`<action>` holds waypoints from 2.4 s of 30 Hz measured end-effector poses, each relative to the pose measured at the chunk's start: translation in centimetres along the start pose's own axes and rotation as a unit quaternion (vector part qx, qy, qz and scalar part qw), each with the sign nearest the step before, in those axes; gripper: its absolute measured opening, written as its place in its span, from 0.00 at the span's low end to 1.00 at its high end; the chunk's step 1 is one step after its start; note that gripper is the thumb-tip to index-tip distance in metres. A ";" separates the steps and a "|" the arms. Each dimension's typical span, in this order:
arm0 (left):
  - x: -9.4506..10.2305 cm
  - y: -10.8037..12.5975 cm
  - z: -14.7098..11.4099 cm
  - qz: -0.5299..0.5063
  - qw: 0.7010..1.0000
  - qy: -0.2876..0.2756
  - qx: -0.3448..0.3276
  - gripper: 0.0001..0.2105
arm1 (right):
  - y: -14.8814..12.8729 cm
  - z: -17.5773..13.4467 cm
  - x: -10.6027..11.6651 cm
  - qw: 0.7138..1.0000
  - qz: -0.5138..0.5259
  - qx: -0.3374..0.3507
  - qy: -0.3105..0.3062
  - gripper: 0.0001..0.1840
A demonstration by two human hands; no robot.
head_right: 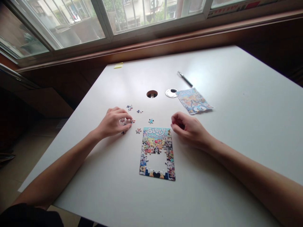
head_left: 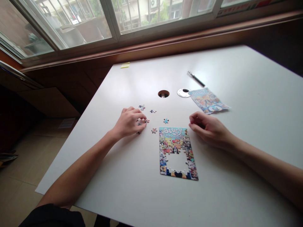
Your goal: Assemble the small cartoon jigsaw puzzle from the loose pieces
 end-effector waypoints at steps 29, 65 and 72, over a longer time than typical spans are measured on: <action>-1.0 11.3 -1.8 -0.154 0.971 -0.011 -0.181 0.05 | -1.5 0.1 0.4 0.999 0.006 0.029 0.019 0.06; -3.3 13.5 -2.1 -0.082 0.985 0.000 -0.154 0.05 | -4.5 -0.6 -1.0 0.977 -0.058 0.197 -0.063 0.03; -3.5 14.5 -2.6 -0.042 0.981 -0.008 -0.187 0.07 | -4.3 -1.0 -2.1 0.966 -0.117 0.210 -0.095 0.07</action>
Point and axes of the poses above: each hand's wrist, its own z-axis towards the middle knuckle, its own x-axis out of the back of the hand, y = z × x, the point moved 9 cm from there along z, towards the middle knuckle, and after that the axes turned 1 degree about -z, right-handed, at the moved point
